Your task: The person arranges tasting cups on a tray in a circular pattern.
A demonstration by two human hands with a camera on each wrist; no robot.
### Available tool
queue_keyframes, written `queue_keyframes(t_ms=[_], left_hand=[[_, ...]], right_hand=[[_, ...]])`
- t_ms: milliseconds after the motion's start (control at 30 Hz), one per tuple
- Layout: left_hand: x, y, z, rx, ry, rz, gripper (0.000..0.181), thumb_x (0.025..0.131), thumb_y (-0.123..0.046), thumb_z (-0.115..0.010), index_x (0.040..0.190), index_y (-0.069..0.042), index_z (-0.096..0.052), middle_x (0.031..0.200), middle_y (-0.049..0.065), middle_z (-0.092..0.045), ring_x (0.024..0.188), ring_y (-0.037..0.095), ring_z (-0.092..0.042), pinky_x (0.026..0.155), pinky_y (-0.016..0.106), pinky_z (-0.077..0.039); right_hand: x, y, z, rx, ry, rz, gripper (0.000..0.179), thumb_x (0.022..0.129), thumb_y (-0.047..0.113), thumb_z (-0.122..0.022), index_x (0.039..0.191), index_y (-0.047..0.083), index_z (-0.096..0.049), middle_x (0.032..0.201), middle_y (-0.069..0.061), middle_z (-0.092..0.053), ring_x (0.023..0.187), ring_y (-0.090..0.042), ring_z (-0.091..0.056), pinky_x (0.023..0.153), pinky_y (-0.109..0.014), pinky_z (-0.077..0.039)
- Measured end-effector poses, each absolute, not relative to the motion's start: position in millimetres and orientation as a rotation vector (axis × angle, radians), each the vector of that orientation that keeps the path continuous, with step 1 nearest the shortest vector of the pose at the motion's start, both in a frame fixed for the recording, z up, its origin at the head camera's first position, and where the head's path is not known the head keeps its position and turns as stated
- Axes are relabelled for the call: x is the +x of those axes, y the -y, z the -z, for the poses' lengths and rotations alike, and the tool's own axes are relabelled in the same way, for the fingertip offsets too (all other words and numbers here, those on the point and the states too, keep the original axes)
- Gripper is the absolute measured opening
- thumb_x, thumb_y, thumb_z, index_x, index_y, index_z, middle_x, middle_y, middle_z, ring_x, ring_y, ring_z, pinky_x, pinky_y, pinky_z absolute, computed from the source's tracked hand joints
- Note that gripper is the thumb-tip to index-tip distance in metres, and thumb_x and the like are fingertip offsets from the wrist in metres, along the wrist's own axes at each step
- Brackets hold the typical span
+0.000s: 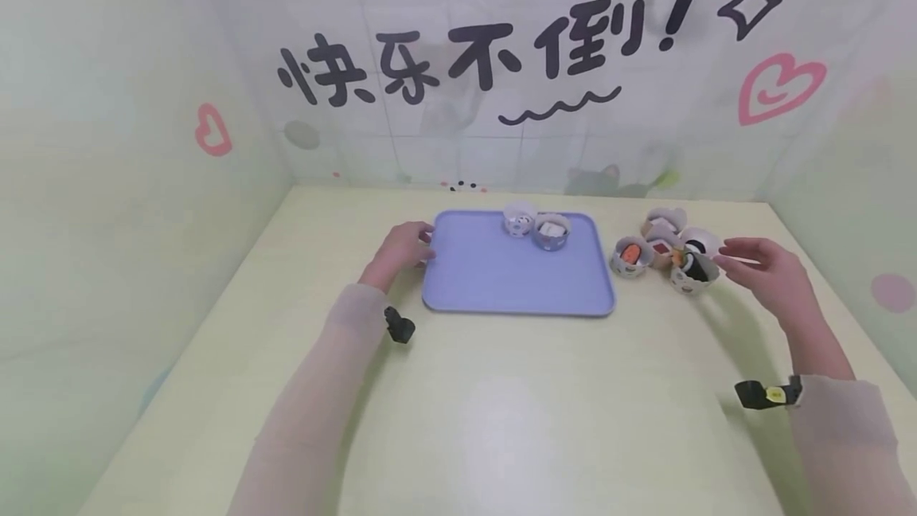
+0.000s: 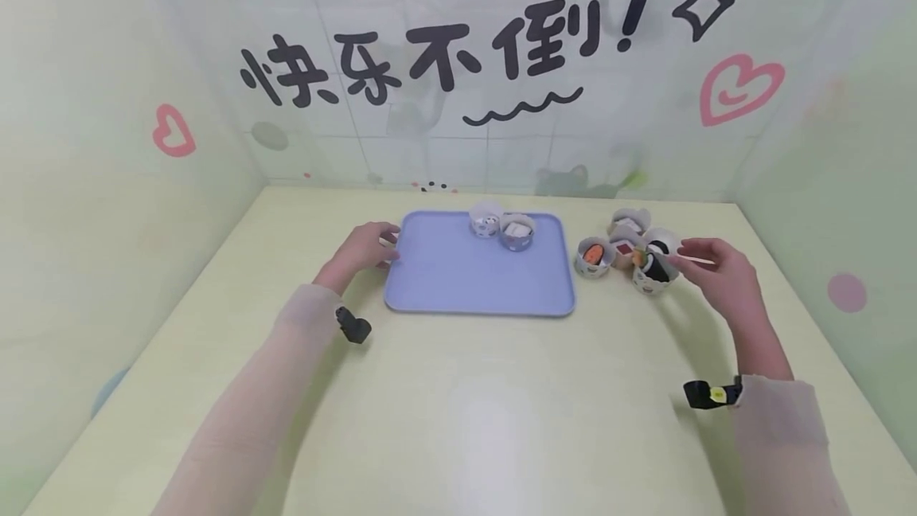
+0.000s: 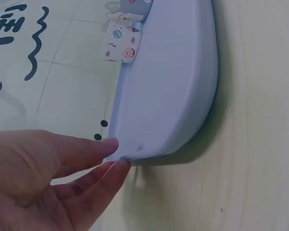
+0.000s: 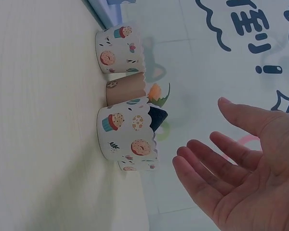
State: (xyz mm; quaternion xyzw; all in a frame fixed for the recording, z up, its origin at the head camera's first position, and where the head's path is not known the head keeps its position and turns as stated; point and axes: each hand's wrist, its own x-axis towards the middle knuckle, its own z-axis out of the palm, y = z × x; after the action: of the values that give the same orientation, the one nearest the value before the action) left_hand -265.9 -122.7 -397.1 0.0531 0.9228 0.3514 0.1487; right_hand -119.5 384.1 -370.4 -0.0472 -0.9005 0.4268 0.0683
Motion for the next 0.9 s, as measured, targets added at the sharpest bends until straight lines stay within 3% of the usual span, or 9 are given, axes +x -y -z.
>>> queue_keyframes(t_ms=[67,167,267,400,700,900], left_hand=[[-267.0,122.2,397.5,0.142,-2.665,-0.983,0.06,0.091,-0.003,-0.065,0.147,-0.001,-0.044,0.141,0.02,-0.055,0.112,0.033,-0.067,0.088,0.034,-0.06],[-268.4,121.2,398.4,0.145,-2.694,-0.933,0.061,0.09,-0.003,-0.066,0.148,-0.002,-0.044,0.137,0.02,-0.058,0.108,0.032,-0.068,0.088,0.035,-0.059],[-268.8,120.1,399.8,0.158,-2.731,-0.869,0.061,0.09,-0.003,-0.066,0.147,-0.003,-0.046,0.132,0.019,-0.062,0.102,0.03,-0.07,0.088,0.035,-0.059],[-267.2,118.3,399.8,0.156,-2.742,-0.821,0.062,0.089,-0.003,-0.067,0.147,-0.002,-0.046,0.125,0.018,-0.065,0.095,0.027,-0.07,0.086,0.034,-0.058],[-264.5,113.3,399.3,0.153,-2.774,-0.74,0.062,0.088,-0.004,-0.068,0.146,-0.002,-0.047,0.124,0.019,-0.068,0.098,0.027,-0.07,0.091,0.037,-0.056],[-267.3,112.2,398.1,0.167,-2.774,-0.715,0.063,0.088,-0.003,-0.067,0.147,-0.001,-0.046,0.119,0.018,-0.069,0.096,0.026,-0.069,0.09,0.036,-0.056]], right_hand=[[-120.4,-383.8,371.6,-0.146,2.72,-1.277,0.039,0.097,0.035,-0.064,0.124,0.009,-0.056,0.091,0.048,-0.051,0.081,0.03,-0.048,0.068,-0.002,-0.042],[-122.1,-383.4,373.3,-0.138,2.725,-1.271,0.033,0.097,0.035,-0.064,0.122,0.015,-0.057,0.091,0.048,-0.051,0.081,0.03,-0.048,0.068,-0.002,-0.041],[-123.2,-383.5,375.5,-0.123,2.721,-1.267,0.02,0.097,0.034,-0.064,0.114,0.029,-0.056,0.091,0.048,-0.051,0.081,0.03,-0.048,0.068,-0.002,-0.041],[-124.9,-383.7,376.8,-0.104,2.728,-1.26,0.018,0.097,0.032,-0.064,0.111,0.033,-0.055,0.092,0.048,-0.05,0.081,0.03,-0.047,0.068,-0.002,-0.041],[-125.6,-385.9,383.1,-0.132,2.741,-1.239,0.042,0.097,0.033,-0.063,0.126,0.003,-0.055,0.092,0.048,-0.049,0.081,0.031,-0.046,0.068,-0.001,-0.041],[-123.7,-389.1,382.9,-0.151,2.773,-1.191,0.058,0.098,0.035,-0.062,0.136,-0.006,-0.049,0.092,0.048,-0.045,0.081,0.031,-0.043,0.067,-0.003,-0.04]])
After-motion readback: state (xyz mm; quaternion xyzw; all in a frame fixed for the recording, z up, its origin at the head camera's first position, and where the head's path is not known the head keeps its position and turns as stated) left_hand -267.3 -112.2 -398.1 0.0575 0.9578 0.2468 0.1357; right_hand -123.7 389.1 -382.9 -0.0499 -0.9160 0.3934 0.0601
